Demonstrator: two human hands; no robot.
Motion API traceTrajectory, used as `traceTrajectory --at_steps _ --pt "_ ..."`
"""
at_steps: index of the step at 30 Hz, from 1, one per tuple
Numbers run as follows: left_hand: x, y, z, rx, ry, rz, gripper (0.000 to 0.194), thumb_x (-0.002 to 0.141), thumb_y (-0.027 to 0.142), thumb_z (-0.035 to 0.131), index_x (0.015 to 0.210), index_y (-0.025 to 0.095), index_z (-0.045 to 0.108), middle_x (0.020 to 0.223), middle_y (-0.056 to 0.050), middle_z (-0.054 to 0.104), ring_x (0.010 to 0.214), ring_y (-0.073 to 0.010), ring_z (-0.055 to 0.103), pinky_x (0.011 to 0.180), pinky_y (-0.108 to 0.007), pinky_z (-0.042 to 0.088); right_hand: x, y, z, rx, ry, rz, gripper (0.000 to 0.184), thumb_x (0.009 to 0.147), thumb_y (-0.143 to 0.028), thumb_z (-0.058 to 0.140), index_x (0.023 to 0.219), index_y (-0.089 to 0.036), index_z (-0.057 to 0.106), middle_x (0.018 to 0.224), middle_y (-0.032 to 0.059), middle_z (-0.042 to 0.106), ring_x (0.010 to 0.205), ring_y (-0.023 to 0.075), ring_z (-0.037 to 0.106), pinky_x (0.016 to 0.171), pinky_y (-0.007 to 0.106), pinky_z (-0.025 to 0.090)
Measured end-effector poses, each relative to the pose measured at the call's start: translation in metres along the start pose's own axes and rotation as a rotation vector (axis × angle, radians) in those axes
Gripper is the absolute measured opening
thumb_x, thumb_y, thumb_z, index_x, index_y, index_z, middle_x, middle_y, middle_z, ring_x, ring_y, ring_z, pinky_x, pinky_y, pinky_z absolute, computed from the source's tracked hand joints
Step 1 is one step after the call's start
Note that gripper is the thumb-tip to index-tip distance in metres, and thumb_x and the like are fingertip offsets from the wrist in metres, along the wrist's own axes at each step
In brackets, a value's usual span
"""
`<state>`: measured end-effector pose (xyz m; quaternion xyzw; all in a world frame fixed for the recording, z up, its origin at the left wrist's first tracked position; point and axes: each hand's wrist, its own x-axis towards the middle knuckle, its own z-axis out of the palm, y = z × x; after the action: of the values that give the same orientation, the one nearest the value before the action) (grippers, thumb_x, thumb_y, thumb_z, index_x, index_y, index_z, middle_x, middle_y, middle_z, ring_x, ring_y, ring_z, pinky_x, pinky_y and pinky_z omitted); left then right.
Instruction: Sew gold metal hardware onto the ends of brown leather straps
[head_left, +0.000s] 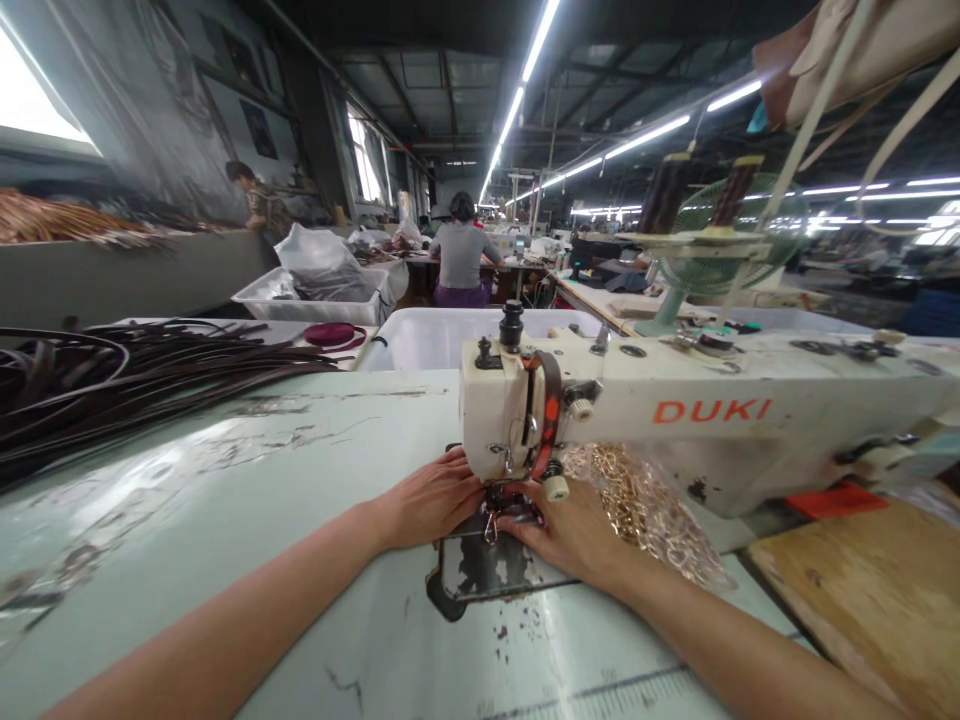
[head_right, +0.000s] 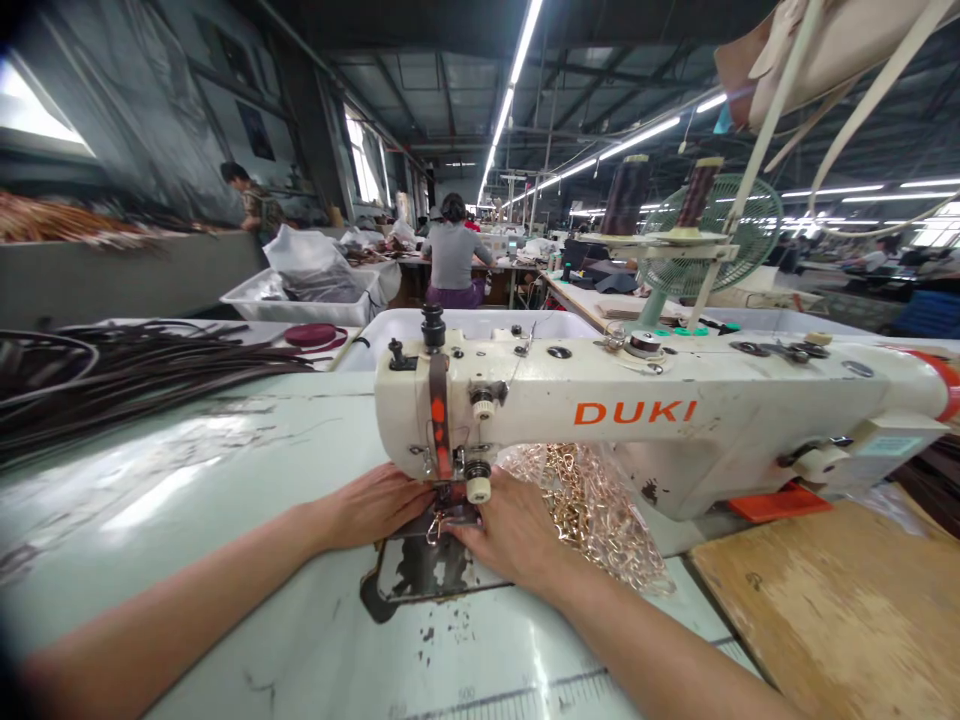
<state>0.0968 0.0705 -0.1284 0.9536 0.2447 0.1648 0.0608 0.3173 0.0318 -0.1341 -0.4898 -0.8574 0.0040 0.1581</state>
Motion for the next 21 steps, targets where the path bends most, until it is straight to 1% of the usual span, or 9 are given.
traceTrajectory --at_steps 3,8,13,16,19,21 --pt "0.002 -0.004 0.001 0.022 0.010 0.021 0.027 0.097 0.017 0.033 0.105 0.016 0.059 0.110 -0.007 0.064 0.113 -0.0195 0.053 0.107 -0.037 0.032 0.001 0.001 0.001 -0.035 0.001 -0.019 0.042 0.086 -0.054 0.054 0.115 -0.024 0.061 0.101 0.0068 0.067 0.093 0.0264 0.061 0.076 0.035 0.043" --pt "0.001 -0.002 0.001 0.064 0.051 0.001 0.026 0.095 0.014 0.037 0.106 0.016 0.060 0.107 -0.008 0.066 0.106 -0.0190 0.058 0.097 -0.032 0.043 0.002 0.003 -0.002 0.006 -0.009 -0.051 0.042 0.082 -0.054 0.059 0.112 -0.026 0.062 0.099 0.0039 0.068 0.093 0.0247 0.061 0.075 0.033 0.044" --pt "0.002 -0.003 0.002 0.096 0.087 -0.014 0.026 0.093 0.012 0.041 0.106 0.018 0.062 0.108 -0.007 0.066 0.102 -0.0186 0.061 0.090 -0.029 0.048 0.000 -0.005 0.001 -0.011 0.033 0.013 0.030 0.087 -0.045 0.058 0.109 -0.025 0.064 0.102 0.0044 0.066 0.092 0.0224 0.061 0.076 0.031 0.044" --pt "0.006 -0.010 0.002 0.102 0.079 0.017 0.027 0.093 0.010 0.042 0.108 0.019 0.062 0.114 -0.005 0.065 0.106 -0.0175 0.060 0.094 -0.028 0.046 0.001 -0.008 0.001 0.015 0.032 0.028 0.028 0.085 -0.046 0.060 0.105 -0.027 0.065 0.101 0.0040 0.066 0.094 0.0223 0.060 0.078 0.031 0.044" --pt "0.011 -0.016 0.003 0.125 0.051 0.064 0.026 0.091 0.011 0.044 0.108 0.018 0.062 0.116 -0.005 0.065 0.110 -0.0184 0.058 0.101 -0.030 0.041 0.003 -0.008 -0.002 0.053 0.028 0.010 0.028 0.081 -0.048 0.064 0.098 -0.026 0.066 0.097 0.0026 0.066 0.094 0.0223 0.060 0.080 0.032 0.043" --pt "0.013 -0.017 0.005 0.155 0.034 0.082 0.026 0.091 0.010 0.043 0.108 0.016 0.062 0.115 -0.007 0.066 0.112 -0.0197 0.057 0.103 -0.032 0.040 0.002 -0.007 -0.003 0.070 0.022 -0.009 0.029 0.079 -0.050 0.066 0.095 -0.026 0.065 0.095 0.0014 0.066 0.093 0.0221 0.060 0.080 0.032 0.044"
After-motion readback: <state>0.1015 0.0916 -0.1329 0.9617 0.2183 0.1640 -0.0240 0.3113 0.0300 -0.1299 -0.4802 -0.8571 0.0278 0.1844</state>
